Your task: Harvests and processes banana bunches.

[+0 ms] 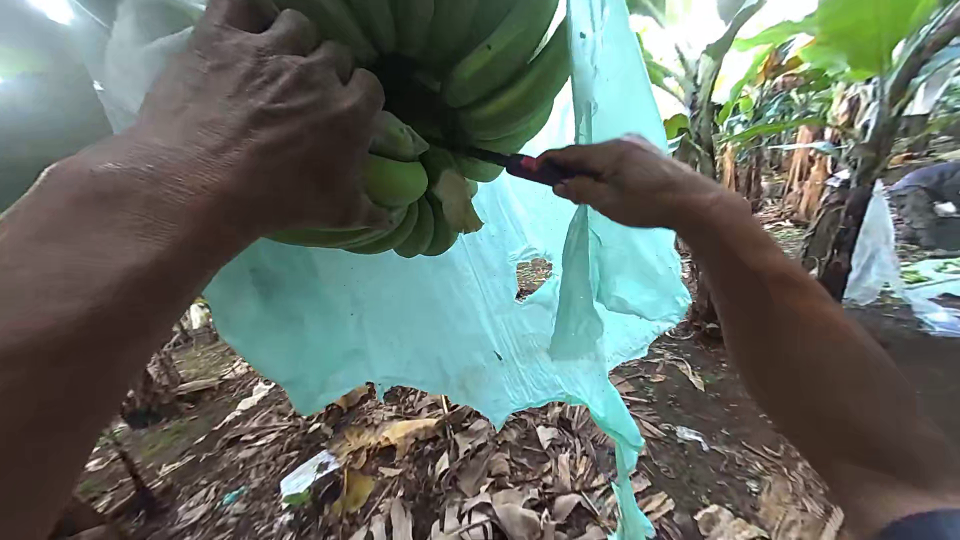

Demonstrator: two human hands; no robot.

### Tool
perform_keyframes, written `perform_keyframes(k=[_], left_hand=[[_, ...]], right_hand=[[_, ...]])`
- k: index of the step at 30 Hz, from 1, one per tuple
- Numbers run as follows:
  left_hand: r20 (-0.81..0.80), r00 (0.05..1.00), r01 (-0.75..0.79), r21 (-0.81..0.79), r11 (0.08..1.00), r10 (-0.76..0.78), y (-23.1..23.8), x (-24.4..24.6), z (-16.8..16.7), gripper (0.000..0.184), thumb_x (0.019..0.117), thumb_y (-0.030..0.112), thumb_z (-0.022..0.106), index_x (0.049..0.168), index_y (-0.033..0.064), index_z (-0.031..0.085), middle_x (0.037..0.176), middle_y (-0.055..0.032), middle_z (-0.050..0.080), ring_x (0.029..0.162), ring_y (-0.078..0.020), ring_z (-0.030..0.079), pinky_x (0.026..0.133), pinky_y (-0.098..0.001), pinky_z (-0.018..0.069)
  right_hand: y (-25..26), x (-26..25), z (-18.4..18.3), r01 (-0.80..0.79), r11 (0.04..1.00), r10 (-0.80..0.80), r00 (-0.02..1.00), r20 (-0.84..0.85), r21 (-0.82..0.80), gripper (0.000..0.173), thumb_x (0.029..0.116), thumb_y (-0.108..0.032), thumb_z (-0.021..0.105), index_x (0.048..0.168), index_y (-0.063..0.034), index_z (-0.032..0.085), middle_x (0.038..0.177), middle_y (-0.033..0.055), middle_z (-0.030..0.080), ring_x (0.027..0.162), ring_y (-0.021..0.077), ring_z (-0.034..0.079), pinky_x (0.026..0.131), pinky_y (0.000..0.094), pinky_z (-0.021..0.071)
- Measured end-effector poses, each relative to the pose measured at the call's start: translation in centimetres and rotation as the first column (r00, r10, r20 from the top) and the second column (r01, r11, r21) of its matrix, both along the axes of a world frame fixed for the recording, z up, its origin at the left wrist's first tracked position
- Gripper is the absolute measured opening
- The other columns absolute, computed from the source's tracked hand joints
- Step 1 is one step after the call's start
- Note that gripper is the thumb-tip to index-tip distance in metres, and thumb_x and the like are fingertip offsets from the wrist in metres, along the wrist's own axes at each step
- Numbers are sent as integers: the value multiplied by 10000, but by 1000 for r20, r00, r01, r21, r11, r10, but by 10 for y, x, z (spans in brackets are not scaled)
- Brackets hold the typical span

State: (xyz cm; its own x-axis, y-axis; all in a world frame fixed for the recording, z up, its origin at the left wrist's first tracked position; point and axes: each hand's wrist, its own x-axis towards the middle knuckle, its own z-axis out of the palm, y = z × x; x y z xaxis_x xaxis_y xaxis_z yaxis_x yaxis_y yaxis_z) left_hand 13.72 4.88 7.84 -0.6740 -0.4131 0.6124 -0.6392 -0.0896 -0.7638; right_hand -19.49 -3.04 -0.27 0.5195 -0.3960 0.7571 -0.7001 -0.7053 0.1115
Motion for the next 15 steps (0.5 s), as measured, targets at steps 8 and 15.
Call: perform_keyframes(k=[8,15], left_hand=[[-208,970,132,20,991,-125,-8,-1,-43,720,644,454,907,1127,2,624,1273,-272,593,1137,-514,584,839,-716,465],[-241,963,115,-55,992,-125,3,-9,-52,715,645,478,892,1083,-17,620,1075,-272,640,1091,-519,586,947,-728,403]], right_hand=[[114,18,38,493,861,-502,787,-360,-123,162,1059,-262,533,1176,-214,633,768,64,628,697,278,649,582,528,505],[136,-61,-15,211,917,-256,962,-95,-339,409,1044,-311,516,1405,-156,629,937,183,727,755,356,700,647,594,537]])
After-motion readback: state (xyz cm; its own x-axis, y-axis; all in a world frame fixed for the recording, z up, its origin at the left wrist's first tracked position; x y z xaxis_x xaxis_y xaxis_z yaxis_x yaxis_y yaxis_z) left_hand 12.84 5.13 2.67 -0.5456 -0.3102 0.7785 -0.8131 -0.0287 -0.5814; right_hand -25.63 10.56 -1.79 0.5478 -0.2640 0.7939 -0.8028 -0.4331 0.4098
